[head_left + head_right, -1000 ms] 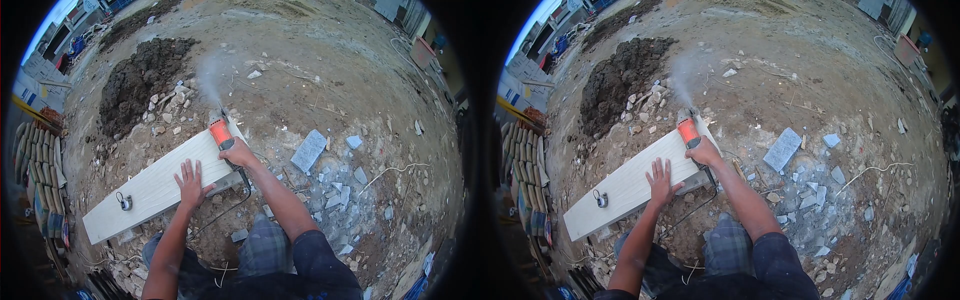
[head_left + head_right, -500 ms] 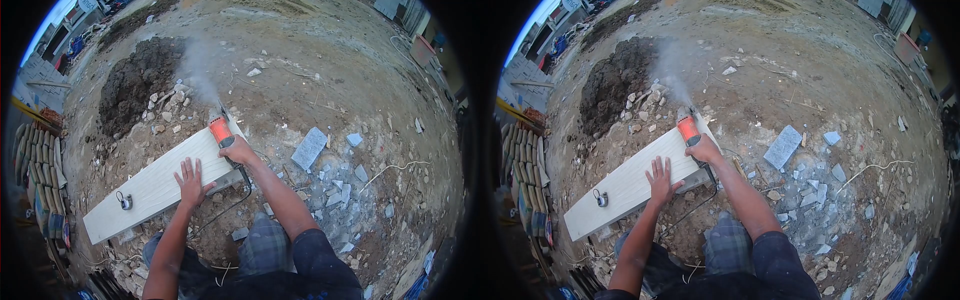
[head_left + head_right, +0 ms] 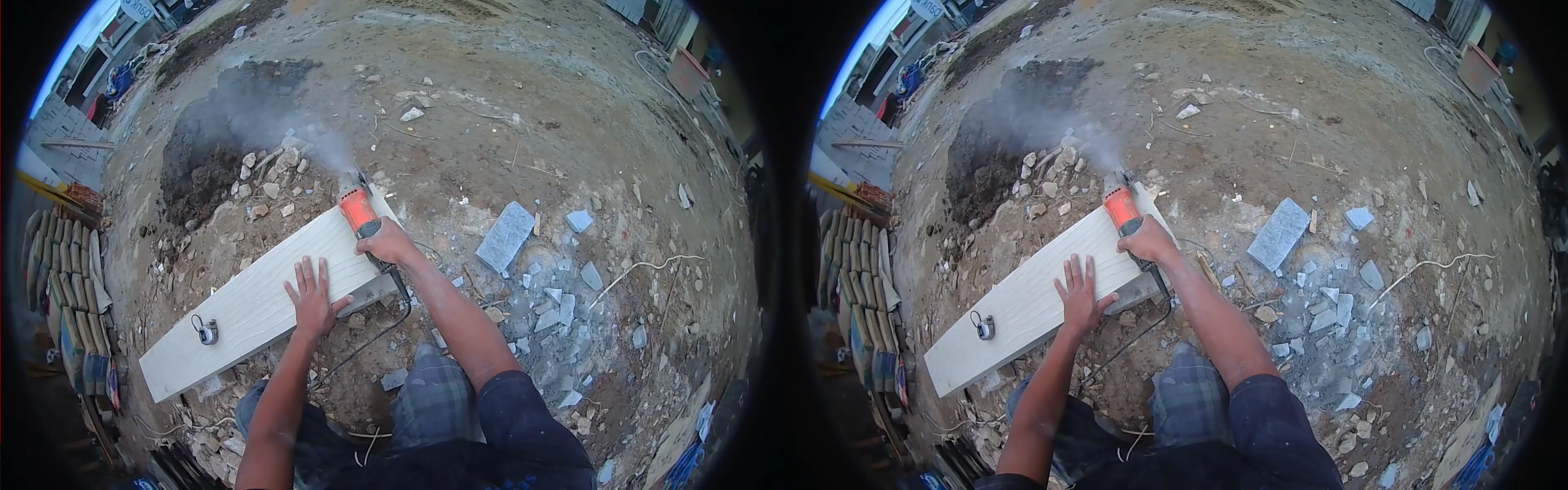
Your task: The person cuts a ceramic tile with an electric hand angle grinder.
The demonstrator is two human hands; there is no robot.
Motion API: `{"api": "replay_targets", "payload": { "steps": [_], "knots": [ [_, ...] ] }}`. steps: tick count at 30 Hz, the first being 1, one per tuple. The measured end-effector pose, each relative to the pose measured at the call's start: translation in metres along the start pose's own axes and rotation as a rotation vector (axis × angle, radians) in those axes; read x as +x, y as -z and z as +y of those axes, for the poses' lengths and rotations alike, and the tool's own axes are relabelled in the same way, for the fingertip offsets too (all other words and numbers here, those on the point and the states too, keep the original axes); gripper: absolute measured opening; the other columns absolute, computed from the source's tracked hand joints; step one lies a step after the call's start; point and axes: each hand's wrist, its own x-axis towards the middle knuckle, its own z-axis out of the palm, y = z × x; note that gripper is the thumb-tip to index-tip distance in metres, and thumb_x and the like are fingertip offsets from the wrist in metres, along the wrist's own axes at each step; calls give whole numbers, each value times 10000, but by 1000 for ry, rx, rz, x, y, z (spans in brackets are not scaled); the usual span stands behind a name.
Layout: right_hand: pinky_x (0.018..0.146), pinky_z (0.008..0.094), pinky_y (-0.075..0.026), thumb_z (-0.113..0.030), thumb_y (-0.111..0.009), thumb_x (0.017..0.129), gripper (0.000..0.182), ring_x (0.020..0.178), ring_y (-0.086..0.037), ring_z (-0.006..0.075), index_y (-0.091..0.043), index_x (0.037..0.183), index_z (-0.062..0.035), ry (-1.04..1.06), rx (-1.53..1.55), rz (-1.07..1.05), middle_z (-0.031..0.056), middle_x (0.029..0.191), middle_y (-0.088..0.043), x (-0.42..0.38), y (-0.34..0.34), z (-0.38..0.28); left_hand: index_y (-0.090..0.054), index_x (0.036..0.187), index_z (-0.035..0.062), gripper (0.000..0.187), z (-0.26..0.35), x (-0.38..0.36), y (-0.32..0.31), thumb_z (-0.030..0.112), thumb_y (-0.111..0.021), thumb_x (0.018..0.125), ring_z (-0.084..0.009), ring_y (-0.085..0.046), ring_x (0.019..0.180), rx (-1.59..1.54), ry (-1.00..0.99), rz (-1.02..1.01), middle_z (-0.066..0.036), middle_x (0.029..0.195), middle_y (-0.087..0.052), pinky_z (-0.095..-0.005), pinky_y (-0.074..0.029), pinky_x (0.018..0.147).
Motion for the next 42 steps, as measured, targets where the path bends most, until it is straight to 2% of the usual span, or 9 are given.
{"api": "replay_targets", "payload": {
  "steps": [3,5,12,14,27,29,36,39,42],
  "knots": [
    [930,382,-495,-280,-832,576,790,1071,-644,343,-540,1202,103,-3,-6,4,259,1134,-650,2,-2,2,-144,1575,114,1083,0,0,0,698,-604,787,-432,-26,1500,-3,2,2,-241,1623,-42,-708,-34,1116],
    [817,359,-510,-259,-827,569,580,899,-668,281,-638,1030,37,26,-20,87,180,974,-689,4,-6,5,-141,1575,116,1083,0,0,0,695,-607,787,-434,-26,1499,-4,7,-5,-240,1624,-38,-708,-32,1117],
    [825,368,-512,-275,-834,559,622,923,-673,304,-640,1051,52,14,-20,67,197,992,-690,1,-1,-1,-138,1574,116,1072,0,0,0,683,-609,796,-438,-22,1498,-14,1,-5,-240,1625,-27,-709,-29,1115],
    [896,373,-513,-281,-832,558,705,1022,-668,322,-612,1111,97,-12,-24,12,247,1086,-676,2,1,-2,-134,1575,117,1070,0,0,1,679,-609,799,-442,-21,1497,-16,2,-10,-240,1625,-23,-709,-26,1114],
    [885,372,-518,-275,-835,550,686,996,-675,325,-628,1087,98,-8,-15,57,250,1065,-682,-5,3,-7,-110,1579,108,1099,-1,1,-1,677,-623,792,-440,-17,1498,10,1,-14,-230,1629,-6,-711,-46,1110],
    [843,364,-514,-282,-833,558,659,945,-675,309,-634,1075,74,4,-18,36,218,1016,-688,-6,4,-8,-110,1579,108,1100,0,0,1,670,-631,791,-439,-15,1498,0,7,-21,-231,1629,-3,-708,-46,1112],
    [849,365,-515,-281,-833,561,653,954,-675,310,-635,1070,78,8,-24,60,222,1022,-687,-4,2,-5,-114,1579,108,1093,-2,1,-3,664,-633,794,-440,-17,1498,14,-6,-4,-232,1629,-3,-716,-53,1106],
    [884,372,-519,-279,-835,559,685,1002,-676,329,-625,1083,110,-5,-22,53,253,1065,-683,-5,3,-6,-119,1578,108,1084,-1,1,-1,661,-631,799,-440,-19,1498,8,-2,-3,-231,1629,-7,-719,-57,1103],
    [855,367,-516,-282,-835,563,673,965,-672,310,-624,1090,80,7,-43,70,224,1042,-680,-4,1,-4,-122,1577,107,1078,0,1,0,659,-629,802,-440,-19,1498,1,4,-12,-231,1629,-9,-718,-55,1103]
  ]
}}
